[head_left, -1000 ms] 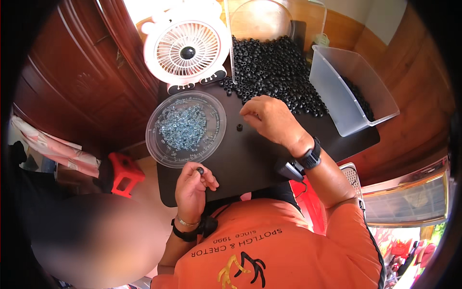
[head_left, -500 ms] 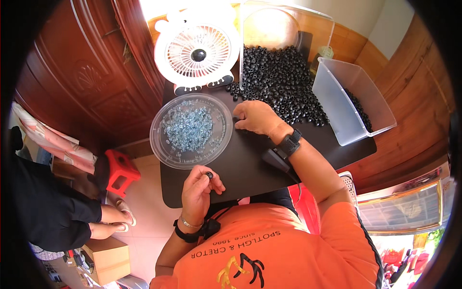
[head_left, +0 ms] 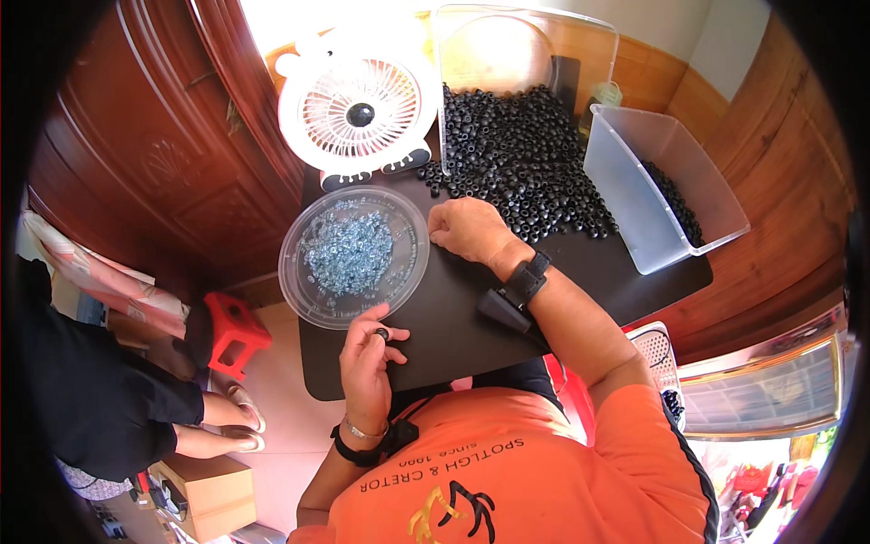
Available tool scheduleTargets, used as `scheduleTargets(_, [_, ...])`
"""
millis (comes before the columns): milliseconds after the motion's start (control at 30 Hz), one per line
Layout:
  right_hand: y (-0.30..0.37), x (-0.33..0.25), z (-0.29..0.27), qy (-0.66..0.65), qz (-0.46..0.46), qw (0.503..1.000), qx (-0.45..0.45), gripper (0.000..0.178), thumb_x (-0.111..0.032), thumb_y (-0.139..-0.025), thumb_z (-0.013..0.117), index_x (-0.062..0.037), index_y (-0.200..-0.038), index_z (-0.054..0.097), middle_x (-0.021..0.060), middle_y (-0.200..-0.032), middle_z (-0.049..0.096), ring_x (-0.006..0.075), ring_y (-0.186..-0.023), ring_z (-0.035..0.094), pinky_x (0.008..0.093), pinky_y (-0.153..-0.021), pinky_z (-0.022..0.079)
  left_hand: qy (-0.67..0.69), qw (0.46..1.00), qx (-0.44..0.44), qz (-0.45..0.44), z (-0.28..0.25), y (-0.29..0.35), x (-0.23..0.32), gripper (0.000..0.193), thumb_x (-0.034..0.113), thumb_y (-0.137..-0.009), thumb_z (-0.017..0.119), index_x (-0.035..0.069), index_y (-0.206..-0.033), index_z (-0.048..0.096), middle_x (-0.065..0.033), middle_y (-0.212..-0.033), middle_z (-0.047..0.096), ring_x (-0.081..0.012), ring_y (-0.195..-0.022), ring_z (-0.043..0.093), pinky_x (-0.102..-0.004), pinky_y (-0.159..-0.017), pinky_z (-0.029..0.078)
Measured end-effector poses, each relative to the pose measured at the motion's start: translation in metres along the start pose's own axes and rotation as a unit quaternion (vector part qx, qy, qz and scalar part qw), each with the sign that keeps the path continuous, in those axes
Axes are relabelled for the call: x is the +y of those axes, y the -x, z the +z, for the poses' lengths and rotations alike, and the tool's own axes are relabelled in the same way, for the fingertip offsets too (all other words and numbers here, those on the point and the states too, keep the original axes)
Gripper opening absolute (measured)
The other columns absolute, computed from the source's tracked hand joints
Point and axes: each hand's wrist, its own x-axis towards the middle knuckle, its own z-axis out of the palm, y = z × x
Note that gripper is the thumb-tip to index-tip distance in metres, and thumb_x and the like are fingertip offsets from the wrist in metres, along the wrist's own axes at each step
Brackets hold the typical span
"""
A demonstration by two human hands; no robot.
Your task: Sorting small plastic rings and inserting small blue components into them.
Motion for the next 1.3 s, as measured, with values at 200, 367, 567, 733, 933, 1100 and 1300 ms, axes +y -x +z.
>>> scheduleTargets(200, [0.003,0.021,-0.003,0.073,-0.011,0.996,0.052,0.010,-0.017,-0.082,0.063,-0.0112,-0.084,0.071,0.0096,-0.083,0.071,0.0306,-0.082,0.068,0.0427,-0.077,0.053,0.013,0.999,0.023,-0.021,-0.002,-0.005,0.004,0.014,0.009,-0.096,0.047,-0.001,-0.098,0.057,-0.0174,-0.130,0.052,-0.0211,-0.102,0.063,-0.0295,-0.081,0.052])
scheduleTargets(367, [0.004,0.032,-0.012,0.036,0.008,0.997,0.074,0.010,-0.017,-0.081,0.063,-0.0105,-0.082,0.070,0.0102,-0.083,0.070,0.0318,-0.083,0.067,0.0435,-0.077,0.053,0.015,0.999,0.042,-0.013,-0.010,-0.010,0.009,0.015,0.009,-0.095,0.047,-0.002,-0.097,0.057,-0.0195,-0.125,0.056,-0.0236,-0.100,0.064,-0.0316,-0.087,0.053])
scheduleTargets(567, [0.006,0.033,-0.013,0.017,-0.015,0.997,0.080,0.011,-0.018,-0.081,0.063,-0.0099,-0.083,0.070,0.0113,-0.083,0.070,0.0323,-0.084,0.067,0.0435,-0.078,0.052,0.013,0.998,0.065,0.000,-0.015,-0.012,0.016,0.016,0.011,-0.095,0.047,-0.002,-0.095,0.056,-0.0200,-0.116,0.061,-0.0240,-0.096,0.065,-0.0321,-0.089,0.054])
scheduleTargets(733, [0.005,0.051,-0.032,0.024,-0.004,0.982,0.186,0.012,-0.017,-0.079,0.063,-0.0089,-0.083,0.071,0.0123,-0.084,0.070,0.0323,-0.083,0.067,0.0426,-0.077,0.053,-0.062,0.996,0.058,0.011,-0.015,-0.009,0.010,0.016,0.010,-0.094,0.047,-0.003,-0.096,0.057,-0.0176,-0.113,0.062,-0.0219,-0.096,0.064,-0.0313,-0.088,0.051])
scheduleTargets(933, [0.019,0.078,-0.064,0.041,0.083,0.969,0.230,0.015,-0.016,-0.079,0.058,-0.0100,-0.082,0.071,0.0156,-0.081,0.069,0.0352,-0.084,0.066,0.0472,-0.077,0.052,-0.128,0.990,0.056,0.021,-0.013,-0.010,0.008,0.018,0.010,-0.093,0.048,-0.003,-0.099,0.059,-0.0145,-0.109,0.064,-0.0190,-0.094,0.061,-0.0303,-0.086,0.048])
scheduleTargets(1100, [0.021,0.071,-0.069,0.014,0.082,0.982,0.171,0.015,-0.017,-0.078,0.059,-0.0120,-0.081,0.072,0.0135,-0.080,0.069,0.0344,-0.082,0.066,0.0453,-0.076,0.052,-0.146,0.987,0.062,0.011,-0.005,-0.005,0.007,0.017,0.011,-0.093,0.049,-0.002,-0.098,0.059,-0.0138,-0.109,0.064,-0.0172,-0.092,0.060,-0.0297,-0.086,0.048])
scheduleTargets(1300, [0.018,0.062,-0.057,0.013,0.041,0.997,0.063,0.012,-0.020,-0.074,0.064,-0.0140,-0.079,0.072,0.0120,-0.082,0.070,0.0329,-0.084,0.067,0.0434,-0.078,0.052,-0.135,0.991,-0.001,0.015,0.009,0.000,-0.001,0.015,0.009,-0.095,0.048,-0.002,-0.098,0.058,-0.0135,-0.117,0.062,-0.0159,-0.095,0.059,-0.0300,-0.087,0.048])
